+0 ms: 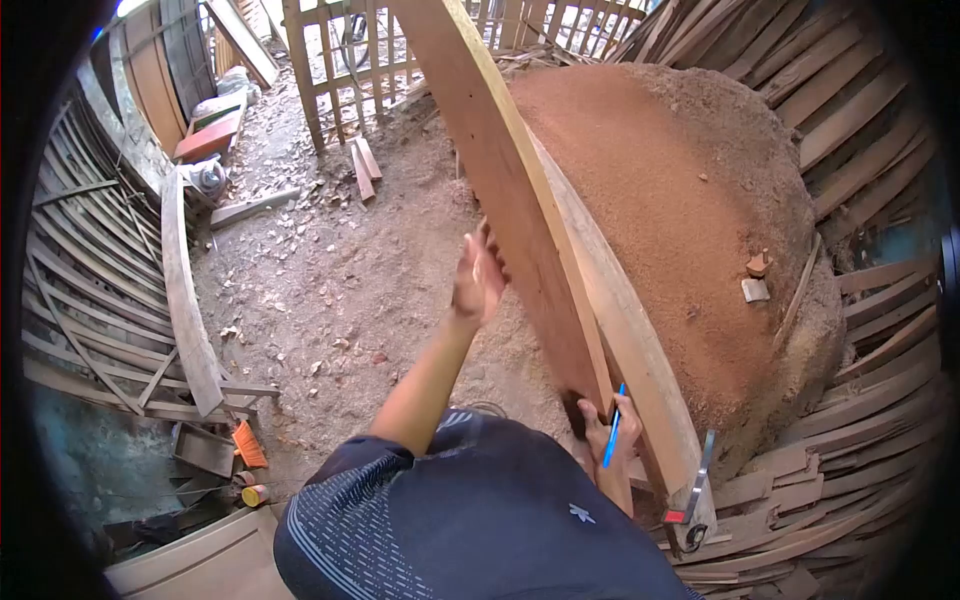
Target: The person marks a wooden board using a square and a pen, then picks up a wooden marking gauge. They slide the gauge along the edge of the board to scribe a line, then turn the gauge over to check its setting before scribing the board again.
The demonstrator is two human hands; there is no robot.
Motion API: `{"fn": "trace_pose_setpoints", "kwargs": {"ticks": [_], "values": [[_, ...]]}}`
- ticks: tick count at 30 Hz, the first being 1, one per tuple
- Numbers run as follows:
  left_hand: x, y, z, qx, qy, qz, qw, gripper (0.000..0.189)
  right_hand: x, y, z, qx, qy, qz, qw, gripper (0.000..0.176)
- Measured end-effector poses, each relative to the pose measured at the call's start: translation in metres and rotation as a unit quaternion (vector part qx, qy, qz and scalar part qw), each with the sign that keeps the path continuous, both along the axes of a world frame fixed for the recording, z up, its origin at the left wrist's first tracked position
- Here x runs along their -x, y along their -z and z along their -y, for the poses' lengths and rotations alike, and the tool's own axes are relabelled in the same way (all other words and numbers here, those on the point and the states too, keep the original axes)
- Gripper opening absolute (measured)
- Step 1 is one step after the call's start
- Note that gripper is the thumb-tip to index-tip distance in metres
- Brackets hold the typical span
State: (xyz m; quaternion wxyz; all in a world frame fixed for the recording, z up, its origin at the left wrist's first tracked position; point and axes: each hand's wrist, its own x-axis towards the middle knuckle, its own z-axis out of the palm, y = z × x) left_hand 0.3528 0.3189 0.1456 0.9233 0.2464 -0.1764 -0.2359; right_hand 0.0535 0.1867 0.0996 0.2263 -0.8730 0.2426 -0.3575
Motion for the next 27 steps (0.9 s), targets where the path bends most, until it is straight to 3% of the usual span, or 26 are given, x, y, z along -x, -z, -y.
{"fn": "trace_pose_setpoints", "kwargs": {"ticks": [1, 3, 4, 5, 7, 8, 9, 11, 12, 15, 17, 21, 25, 26, 27], "values": [[-0.004, 0.0, 0.005, -0.008, 0.001, 0.0, 1.0, 0.102, -0.004, 0.006, -0.006, 0.024, 0.032, 0.0, 0.999, 0.054], [-0.012, 0.005, 0.025, -0.075, -0.086, 0.106, 0.988, 0.108, -0.013, 0.032, -0.015, 0.028, 0.063, 0.028, 0.997, 0.051], [-0.013, 0.01, 0.026, -0.043, -0.07, 0.043, 0.996, 0.107, -0.014, 0.04, -0.02, 0.043, 0.063, 0.03, 0.997, 0.051], [-0.013, 0.016, 0.025, -0.044, -0.07, 0.052, 0.995, 0.107, -0.021, 0.046, -0.02, 0.062, 0.064, 0.038, 0.995, 0.051], [-0.015, 0.028, 0.025, -0.179, -0.114, 0.054, 0.976, 0.101, -0.027, 0.063, -0.023, 0.02, 0.05, 0.042, 0.998, 0.05], [-0.01, 0.03, 0.023, -0.193, -0.129, 0.05, 0.971, 0.099, -0.024, 0.079, -0.021, -0.054, 0.046, -0.008, 0.997, 0.051], [-0.007, 0.032, 0.022, -0.205, -0.145, 0.046, 0.967, 0.097, -0.028, 0.087, -0.022, -0.052, 0.05, 0.004, 0.997, 0.051], [-0.002, 0.043, 0.02, -0.229, -0.174, 0.065, 0.956, 0.096, -0.034, 0.095, -0.014, -0.089, 0.006, -0.093, 0.992, 0.053], [0.0, 0.046, 0.019, -0.249, -0.166, 0.07, 0.952, 0.095, -0.036, 0.101, -0.006, -0.071, -0.031, -0.05, 0.996, 0.054], [-0.008, 0.078, 0.022, -0.263, -0.21, 0.11, 0.935, 0.097, -0.029, 0.071, 0.007, -0.092, -0.033, 0.021, 0.995, 0.046], [-0.011, 0.087, 0.018, -0.344, -0.224, 0.173, 0.895, 0.099, -0.018, 0.048, 0.021, -0.118, -0.004, 0.054, 0.992, 0.044], [-0.024, 0.113, 0.016, -0.398, -0.218, 0.234, 0.86, 0.101, -0.003, -0.014, 0.05, -0.049, 0.046, 0.08, 0.995, 0.057], [-0.023, 0.094, 0.008, -0.363, -0.206, 0.271, 0.867, 0.104, -0.013, -0.105, 0.057, 0.174, 0.025, 0.126, 0.976, 0.069], [-0.024, 0.083, 0.002, -0.4, -0.179, 0.313, 0.843, 0.104, -0.014, -0.124, 0.055, 0.172, 0.026, 0.125, 0.977, 0.069], [-0.024, 0.072, -0.007, -0.436, -0.153, 0.352, 0.814, 0.103, -0.015, -0.144, 0.05, 0.245, 0.006, 0.127, 0.961, 0.069]]}}
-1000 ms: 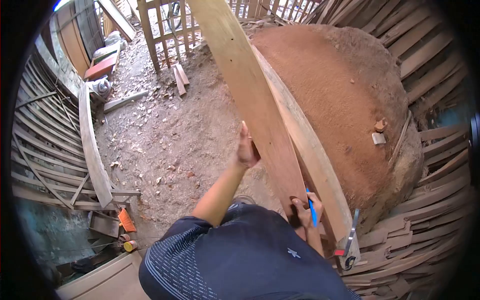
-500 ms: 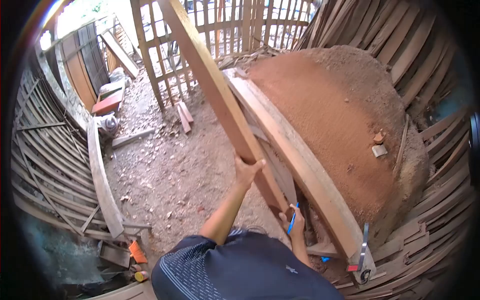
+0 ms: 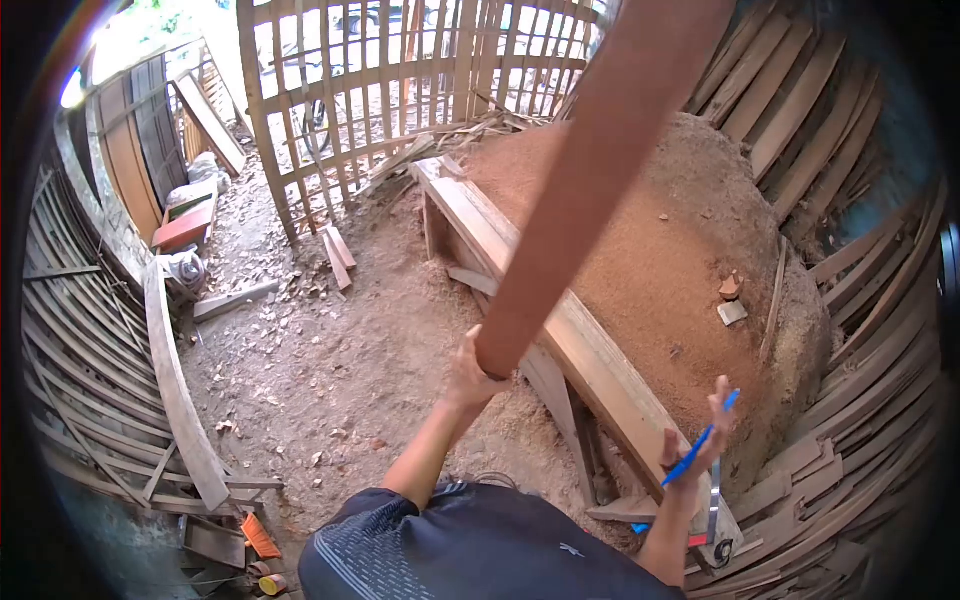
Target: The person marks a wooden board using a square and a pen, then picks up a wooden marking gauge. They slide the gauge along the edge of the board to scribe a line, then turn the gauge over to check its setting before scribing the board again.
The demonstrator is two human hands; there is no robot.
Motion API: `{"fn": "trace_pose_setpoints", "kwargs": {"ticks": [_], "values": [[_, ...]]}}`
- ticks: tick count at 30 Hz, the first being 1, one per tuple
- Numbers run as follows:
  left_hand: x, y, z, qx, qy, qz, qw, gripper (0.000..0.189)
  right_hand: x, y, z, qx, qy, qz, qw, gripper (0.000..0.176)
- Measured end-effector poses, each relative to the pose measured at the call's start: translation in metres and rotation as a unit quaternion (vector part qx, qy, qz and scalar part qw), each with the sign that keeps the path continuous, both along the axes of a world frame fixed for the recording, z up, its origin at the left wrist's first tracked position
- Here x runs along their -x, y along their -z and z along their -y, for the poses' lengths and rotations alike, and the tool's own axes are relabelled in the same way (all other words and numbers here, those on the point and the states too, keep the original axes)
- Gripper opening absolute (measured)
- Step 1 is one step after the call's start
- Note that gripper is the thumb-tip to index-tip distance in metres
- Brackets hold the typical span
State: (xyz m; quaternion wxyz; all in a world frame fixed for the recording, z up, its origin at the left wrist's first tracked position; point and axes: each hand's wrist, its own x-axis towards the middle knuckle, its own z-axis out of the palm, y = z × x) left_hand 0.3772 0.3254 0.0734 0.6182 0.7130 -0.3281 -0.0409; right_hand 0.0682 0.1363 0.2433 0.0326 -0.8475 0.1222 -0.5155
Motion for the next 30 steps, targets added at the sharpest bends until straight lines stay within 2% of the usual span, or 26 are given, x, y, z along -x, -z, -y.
{"fn": "trace_pose_setpoints", "kwargs": {"ticks": [1, 2, 4, 6, 8, 9, 10, 12, 14, 16, 18, 20, 21, 22, 24, 26, 28, 29, 30], "values": [[0.004, -0.01, 0.0, -0.021, 0.002, 0.008, 1.0, 0.1, 0.002, -0.016, -0.004, 0.076, -0.011, 0.0, 0.997, 0.069], [0.003, -0.016, 0.0, -0.023, 0.001, 0.007, 1.0, 0.1, 0.007, -0.028, -0.007, 0.074, -0.012, 0.0, 0.997, 0.069], [0.0, -0.021, 0.001, 0.016, 0.098, 0.117, 0.988, 0.097, 0.022, -0.046, -0.008, 0.228, 0.023, -0.106, 0.968, 0.066], [-0.003, -0.02, 0.009, -0.019, 0.131, 0.134, 0.982, 0.097, 0.036, -0.059, -0.005, 0.247, 0.023, -0.14, 0.958, 0.06], [0.0, -0.036, 0.014, -0.074, 0.203, 0.195, 0.957, 0.098, 0.048, -0.069, 0.0, 0.301, 0.07, -0.214, 0.927, 0.055], [-0.001, -0.033, 0.022, -0.061, 0.204, 0.247, 0.945, 0.102, 0.058, -0.069, 0.002, 0.284, 0.089, -0.248, 0.922, 0.056], [0.0, -0.035, 0.027, -0.066, 0.208, 0.24, 0.946, 0.102, 0.07, -0.066, 0.004, 0.278, 0.087, -0.255, 0.922, 0.056], [0.003, -0.041, 0.039, -0.13, 0.272, 0.276, 0.913, 0.105, 0.098, -0.059, 0.01, 0.251, 0.164, -0.317, 0.9, 0.059], [0.005, -0.042, 0.055, -0.126, 0.284, 0.298, 0.903, 0.105, 0.129, -0.049, 0.019, 0.223, 0.182, -0.348, 0.892, 0.062], [0.01, -0.046, 0.071, -0.163, 0.317, 0.349, 0.867, 0.107, 0.161, -0.039, 0.031, 0.182, 0.23, -0.396, 0.87, 0.064], [0.015, -0.052, 0.09, -0.167, 0.337, 0.351, 0.858, 0.107, 0.189, -0.029, 0.043, 0.174, 0.227, -0.401, 0.87, 0.068], [0.017, -0.055, 0.111, -0.168, 0.401, 0.381, 0.816, 0.107, 0.21, -0.017, 0.048, 0.087, 0.249, -0.444, 0.856, 0.073], [0.02, -0.064, 0.12, -0.185, 0.43, 0.377, 0.799, 0.108, 0.22, -0.011, 0.051, 0.077, 0.259, -0.46, 0.846, 0.067], [0.021, -0.068, 0.133, -0.186, 0.427, 0.378, 0.8, 0.108, 0.231, -0.002, 0.058, 0.078, 0.257, -0.458, 0.847, 0.067], [0.023, -0.073, 0.156, -0.215, 0.495, 0.394, 0.744, 0.103, 0.258, 0.02, 0.072, 0.08, 0.214, -0.435, 0.871, 0.059], [0.022, -0.067, 0.18, -0.192, 0.511, 0.404, 0.734, 0.104, 0.28, 0.044, 0.078, 0.08, 0.204, -0.432, 0.875, 0.054], [0.014, -0.059, 0.206, -0.164, 0.525, 0.419, 0.723, 0.106, 0.281, 0.057, 0.073, 0.025, 0.191, -0.424, 0.885, 0.066], [0.01, -0.055, 0.22, -0.189, 0.551, 0.414, 0.7, 0.107, 0.277, 0.061, 0.07, 0.029, 0.193, -0.423, 0.885, 0.066], [0.006, -0.05, 0.233, -0.212, 0.575, 0.407, 0.677, 0.108, 0.269, 0.063, 0.064, -0.026, 0.17, -0.427, 0.888, 0.072]]}}
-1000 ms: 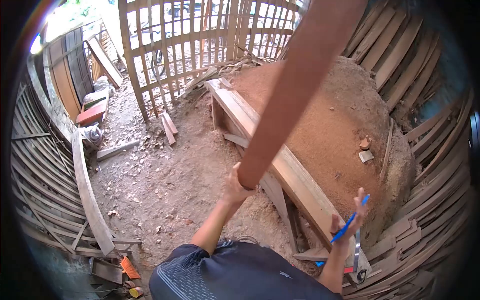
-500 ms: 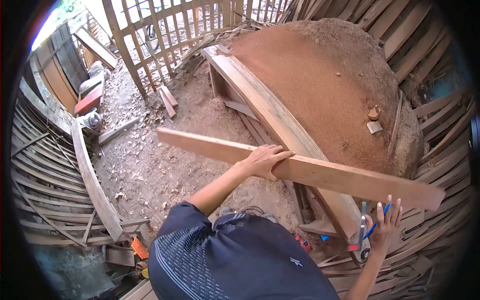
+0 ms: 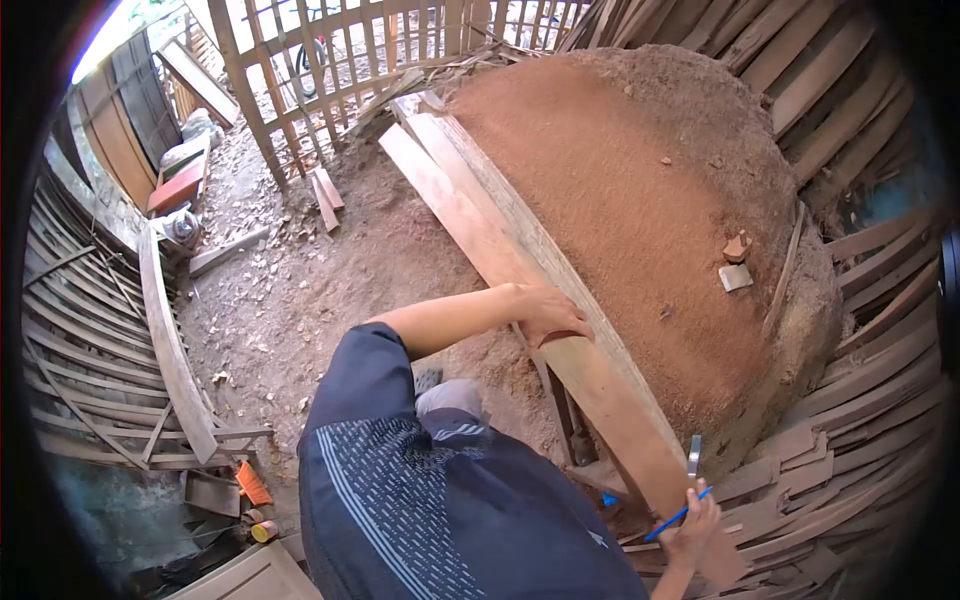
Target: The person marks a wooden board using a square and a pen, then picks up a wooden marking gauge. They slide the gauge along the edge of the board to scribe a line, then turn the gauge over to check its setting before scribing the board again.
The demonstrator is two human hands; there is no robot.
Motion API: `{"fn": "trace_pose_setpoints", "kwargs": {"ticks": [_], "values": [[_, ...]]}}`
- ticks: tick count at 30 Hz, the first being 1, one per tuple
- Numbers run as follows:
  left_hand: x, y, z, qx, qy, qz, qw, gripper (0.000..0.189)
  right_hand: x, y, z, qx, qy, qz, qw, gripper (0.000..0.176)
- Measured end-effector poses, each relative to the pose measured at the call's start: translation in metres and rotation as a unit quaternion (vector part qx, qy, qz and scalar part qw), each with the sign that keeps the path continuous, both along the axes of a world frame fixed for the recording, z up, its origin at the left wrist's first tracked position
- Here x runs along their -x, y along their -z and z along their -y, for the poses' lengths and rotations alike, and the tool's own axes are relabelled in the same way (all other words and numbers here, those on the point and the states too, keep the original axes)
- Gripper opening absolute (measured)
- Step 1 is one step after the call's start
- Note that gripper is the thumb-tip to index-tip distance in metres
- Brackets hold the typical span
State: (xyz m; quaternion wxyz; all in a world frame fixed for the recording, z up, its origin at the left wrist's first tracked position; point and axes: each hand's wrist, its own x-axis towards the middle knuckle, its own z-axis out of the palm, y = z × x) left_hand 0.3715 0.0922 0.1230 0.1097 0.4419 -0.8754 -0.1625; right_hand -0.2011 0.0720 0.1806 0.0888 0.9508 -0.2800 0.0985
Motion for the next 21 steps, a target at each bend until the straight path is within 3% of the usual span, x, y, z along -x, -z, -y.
{"fn": "trace_pose_setpoints", "kwargs": {"ticks": [1, 4, 6, 12, 16, 19, 21], "values": [[-0.006, 0.005, 0.013, 0.005, 0.001, -0.001, 1.0, 0.108, -0.007, 0.003, -0.003, -0.059, 0.003, 0.01, 0.998, 0.078], [-0.028, 0.029, 0.04, -0.015, 0.04, -0.006, 0.999, 0.111, -0.026, 0.041, -0.008, -0.083, 0.03, 0.026, 0.996, 0.088], [-0.041, 0.044, 0.056, -0.08, 0.076, -0.003, 0.994, 0.108, -0.045, 0.05, -0.012, -0.11, 0.04, 0.029, 0.993, 0.087], [-0.085, 0.076, 0.083, -0.128, 0.112, 0.009, 0.985, 0.109, -0.098, 0.056, -0.004, -0.157, 0.063, 0.03, 0.985, 0.094], [-0.108, 0.085, 0.099, -0.174, 0.071, 0.049, 0.981, 0.107, -0.13, 0.073, 0.017, -0.221, 0.077, 0.053, 0.971, 0.094], [-0.139, 0.147, 0.131, -0.201, 0.041, 0.083, 0.975, 0.109, -0.157, 0.095, 0.028, -0.23, 0.073, 0.066, 0.968, 0.094], [-0.149, 0.127, 0.124, -0.213, 0.024, 0.116, 0.97, 0.115, -0.17, 0.107, 0.035, -0.244, 0.081, 0.076, 0.963, 0.092]]}}
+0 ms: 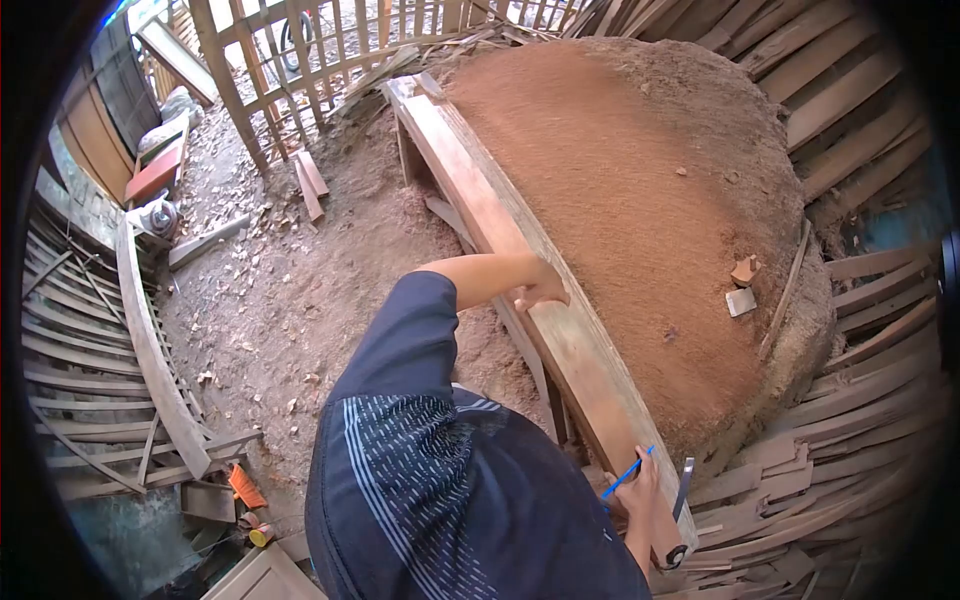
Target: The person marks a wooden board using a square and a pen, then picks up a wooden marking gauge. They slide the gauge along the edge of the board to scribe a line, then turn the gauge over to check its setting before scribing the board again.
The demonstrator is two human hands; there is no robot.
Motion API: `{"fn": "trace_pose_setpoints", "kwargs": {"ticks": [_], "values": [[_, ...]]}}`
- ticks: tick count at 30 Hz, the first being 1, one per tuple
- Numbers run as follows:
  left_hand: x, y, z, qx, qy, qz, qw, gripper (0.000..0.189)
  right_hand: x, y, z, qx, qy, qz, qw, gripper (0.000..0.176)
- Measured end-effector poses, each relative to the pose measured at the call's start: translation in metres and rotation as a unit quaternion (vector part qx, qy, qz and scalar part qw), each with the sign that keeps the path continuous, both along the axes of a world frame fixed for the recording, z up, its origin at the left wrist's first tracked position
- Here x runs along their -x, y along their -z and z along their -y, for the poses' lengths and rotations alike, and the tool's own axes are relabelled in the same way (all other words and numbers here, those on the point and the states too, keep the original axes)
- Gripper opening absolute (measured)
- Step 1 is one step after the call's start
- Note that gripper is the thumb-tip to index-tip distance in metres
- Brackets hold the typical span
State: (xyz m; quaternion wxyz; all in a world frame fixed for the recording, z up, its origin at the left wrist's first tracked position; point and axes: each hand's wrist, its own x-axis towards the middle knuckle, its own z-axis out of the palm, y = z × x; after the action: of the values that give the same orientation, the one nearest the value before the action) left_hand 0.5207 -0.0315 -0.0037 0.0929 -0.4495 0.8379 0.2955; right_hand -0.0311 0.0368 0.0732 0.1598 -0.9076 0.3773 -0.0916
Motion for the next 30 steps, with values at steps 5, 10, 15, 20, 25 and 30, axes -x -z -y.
{"fn": "trace_pose_setpoints", "kwargs": {"ticks": [5, 10, 15, 20, 25, 30], "values": [[-0.02, 0.014, -0.003, 0.043, -0.062, 0.058, 0.995, 0.106, -0.02, 0.033, 0.018, -0.006, 0.03, -0.017, 0.999, 0.092], [-0.02, 0.01, -0.015, 0.055, -0.076, 0.118, 0.989, 0.099, -0.018, 0.07, 0.041, -0.059, 0.096, -0.018, 0.993, 0.097], [0.004, -0.016, -0.057, 0.095, -0.155, 0.054, 0.982, 0.134, -0.029, 0.065, 0.033, -0.062, 0.049, 0.004, 0.997, 0.089], [0.049, -0.003, -0.082, 0.132, -0.157, 0.006, 0.979, 0.131, -0.023, 0.084, 0.036, -0.021, 0.009, 0.063, 0.998, 0.084], [0.104, 0.009, -0.102, 0.171, -0.188, -0.031, 0.967, 0.129, 0.01, 0.03, 0.016, 0.113, 0.14, 0.12, 0.976, 0.066], [0.143, 0.021, -0.123, 0.228, -0.227, -0.039, 0.946, 0.125, 0.18, 0.047, -0.022, 0.263, 0.539, 0.27, 0.753, 0.024]]}}
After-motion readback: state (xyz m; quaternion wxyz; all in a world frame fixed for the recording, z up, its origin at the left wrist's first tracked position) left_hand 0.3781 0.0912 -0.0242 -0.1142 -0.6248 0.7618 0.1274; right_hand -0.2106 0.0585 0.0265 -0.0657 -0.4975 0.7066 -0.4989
